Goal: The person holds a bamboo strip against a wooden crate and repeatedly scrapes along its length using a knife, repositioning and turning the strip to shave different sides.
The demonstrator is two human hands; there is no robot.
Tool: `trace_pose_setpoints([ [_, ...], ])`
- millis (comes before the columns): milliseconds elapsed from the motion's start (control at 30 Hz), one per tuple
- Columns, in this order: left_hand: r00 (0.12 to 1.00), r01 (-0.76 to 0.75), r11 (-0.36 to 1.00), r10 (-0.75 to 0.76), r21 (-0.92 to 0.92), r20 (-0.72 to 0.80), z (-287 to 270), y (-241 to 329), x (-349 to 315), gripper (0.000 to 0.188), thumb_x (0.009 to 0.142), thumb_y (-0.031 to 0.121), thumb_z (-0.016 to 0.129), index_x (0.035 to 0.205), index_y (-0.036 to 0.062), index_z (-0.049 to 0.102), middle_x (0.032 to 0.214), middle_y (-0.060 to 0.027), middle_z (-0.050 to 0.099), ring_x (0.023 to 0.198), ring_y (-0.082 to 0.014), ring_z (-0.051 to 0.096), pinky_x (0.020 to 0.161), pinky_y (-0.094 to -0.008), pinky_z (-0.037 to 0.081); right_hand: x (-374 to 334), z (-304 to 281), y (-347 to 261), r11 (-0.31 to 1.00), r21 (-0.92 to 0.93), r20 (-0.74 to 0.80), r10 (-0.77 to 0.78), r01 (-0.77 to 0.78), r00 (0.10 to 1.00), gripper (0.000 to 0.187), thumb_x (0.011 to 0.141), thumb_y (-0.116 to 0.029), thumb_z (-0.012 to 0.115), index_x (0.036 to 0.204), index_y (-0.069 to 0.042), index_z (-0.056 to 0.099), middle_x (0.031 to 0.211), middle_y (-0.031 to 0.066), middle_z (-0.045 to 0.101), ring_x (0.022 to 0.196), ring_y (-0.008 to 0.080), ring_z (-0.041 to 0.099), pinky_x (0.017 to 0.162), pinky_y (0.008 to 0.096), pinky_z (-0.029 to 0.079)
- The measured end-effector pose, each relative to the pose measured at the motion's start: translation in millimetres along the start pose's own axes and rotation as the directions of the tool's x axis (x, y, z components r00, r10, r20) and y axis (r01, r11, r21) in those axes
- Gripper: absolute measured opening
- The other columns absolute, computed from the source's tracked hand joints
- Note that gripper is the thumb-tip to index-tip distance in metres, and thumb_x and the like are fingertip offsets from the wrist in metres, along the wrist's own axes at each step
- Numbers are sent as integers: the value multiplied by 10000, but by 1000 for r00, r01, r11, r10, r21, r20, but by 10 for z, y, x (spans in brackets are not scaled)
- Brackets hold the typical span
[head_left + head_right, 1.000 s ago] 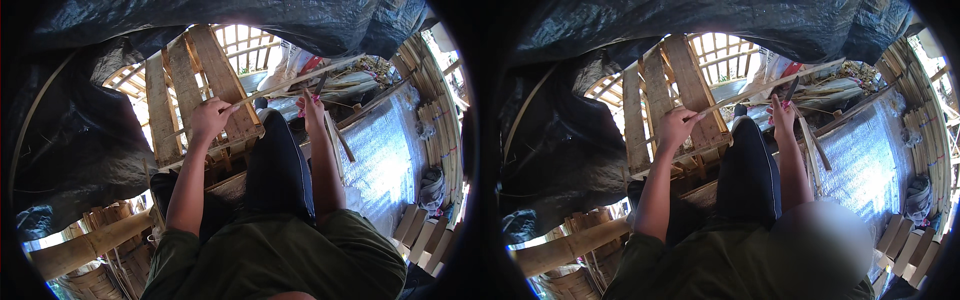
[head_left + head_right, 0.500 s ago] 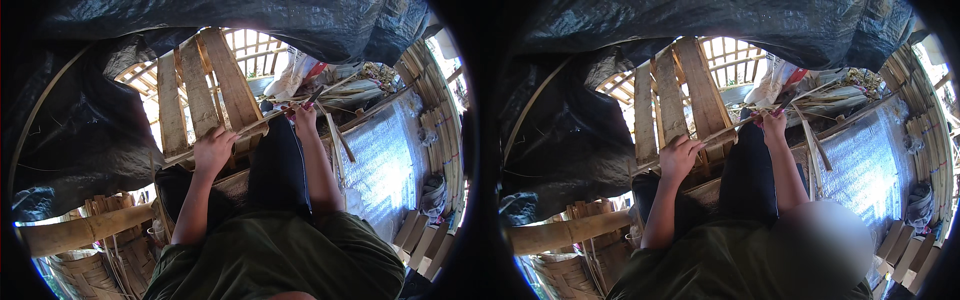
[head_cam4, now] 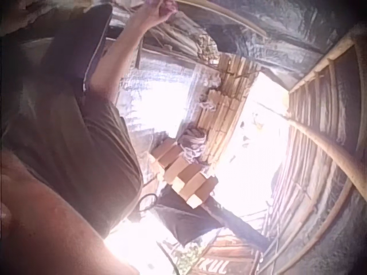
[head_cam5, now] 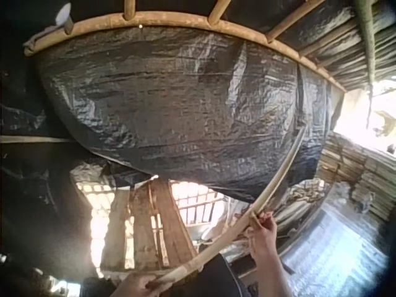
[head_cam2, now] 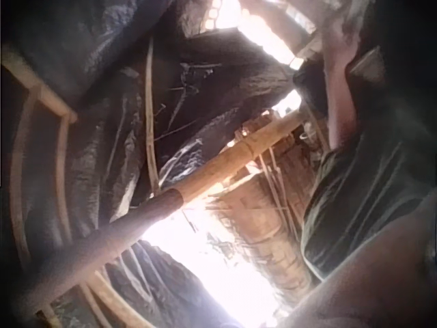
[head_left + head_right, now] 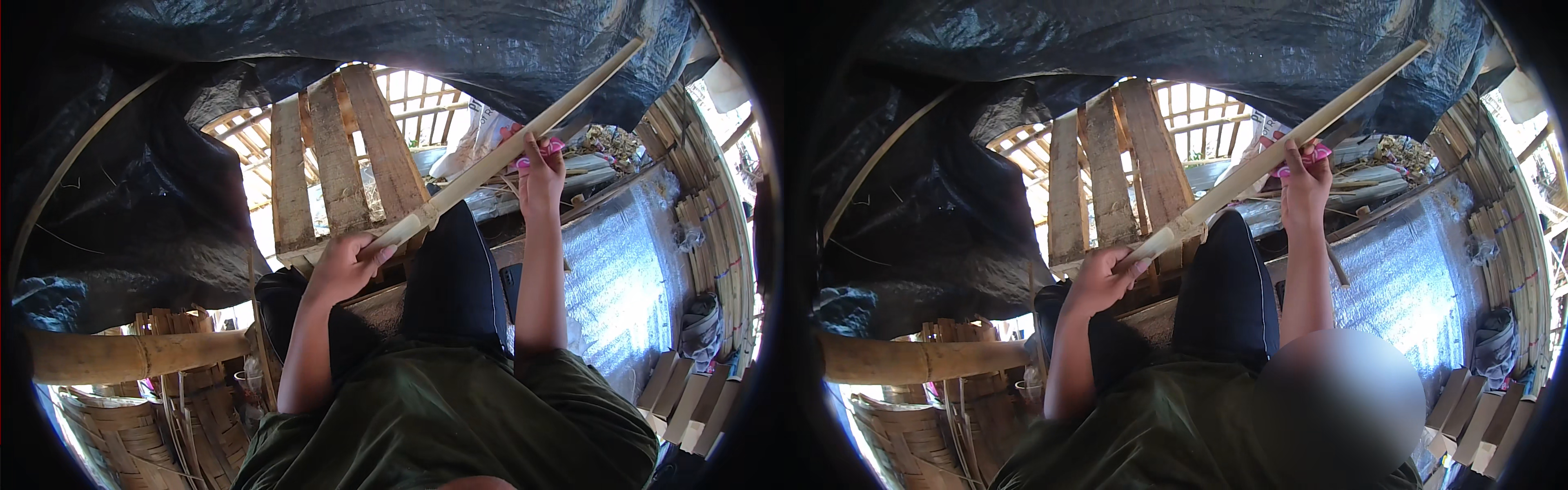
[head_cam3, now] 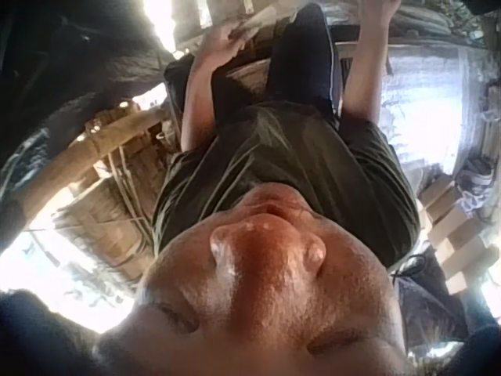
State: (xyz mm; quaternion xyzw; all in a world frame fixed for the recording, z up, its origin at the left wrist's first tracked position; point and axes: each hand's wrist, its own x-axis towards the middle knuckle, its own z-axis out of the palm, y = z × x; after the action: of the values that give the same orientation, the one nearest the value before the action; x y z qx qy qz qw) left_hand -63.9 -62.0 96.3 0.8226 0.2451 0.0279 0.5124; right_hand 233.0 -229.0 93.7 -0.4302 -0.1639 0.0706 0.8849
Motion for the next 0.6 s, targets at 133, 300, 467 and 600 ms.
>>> trace_pose_setpoints([
  [133, 1000, -6, 989, 9, -149, 20, 199, 29, -85, 330, 980, 323, 659, 840, 26, 629, 625, 28, 553, 507, -25, 470, 444, -233, 363, -138, 51, -81, 985, -111, 49, 139, -133, 989, 151, 1002, -171, 612, 1077, -47, 570, 955, 88, 701, 835, 190, 714, 590, 281, 526],
  [300, 991, -112, 975, 95, -192, -95, 528, 132, -159, 390, 985, 364, 626, 806, 17, 637, 595, -41, 599, 549, -103, 582, 544, -294, 461, -702, 234, -9, 948, -255, 27, 205, -191, 978, 199, 994, -177, 623, 1121, -35, 565, 972, 100, 700, 814, 177, 708, 596, 273, 535],
  [467, 988, -156, 965, 155, -211, -22, 801, 376, -179, 316, 1027, 319, 562, 960, 15, 616, 688, -6, 595, 551, -68, 552, 525, -252, 451, -1029, 291, 133, 997, -17, 84, -80, 81, 993, 234, 894, 45, 682, 1050, -28, 524, 923, 99, 673, 780, 158, 694, 636, 310, 593],
  [600, 973, -124, 908, 191, -400, 131, 937, 494, -119, 345, 1016, 261, 586, 1203, -25, 541, 890, -98, 653, 717, -131, 664, 664, -286, 554, -879, 86, -68, 905, -397, 83, -131, 153, 988, 205, 916, 91, 600, 1015, -50, 488, 886, 69, 652, 686, 108, 644, 602, 255, 541],
])
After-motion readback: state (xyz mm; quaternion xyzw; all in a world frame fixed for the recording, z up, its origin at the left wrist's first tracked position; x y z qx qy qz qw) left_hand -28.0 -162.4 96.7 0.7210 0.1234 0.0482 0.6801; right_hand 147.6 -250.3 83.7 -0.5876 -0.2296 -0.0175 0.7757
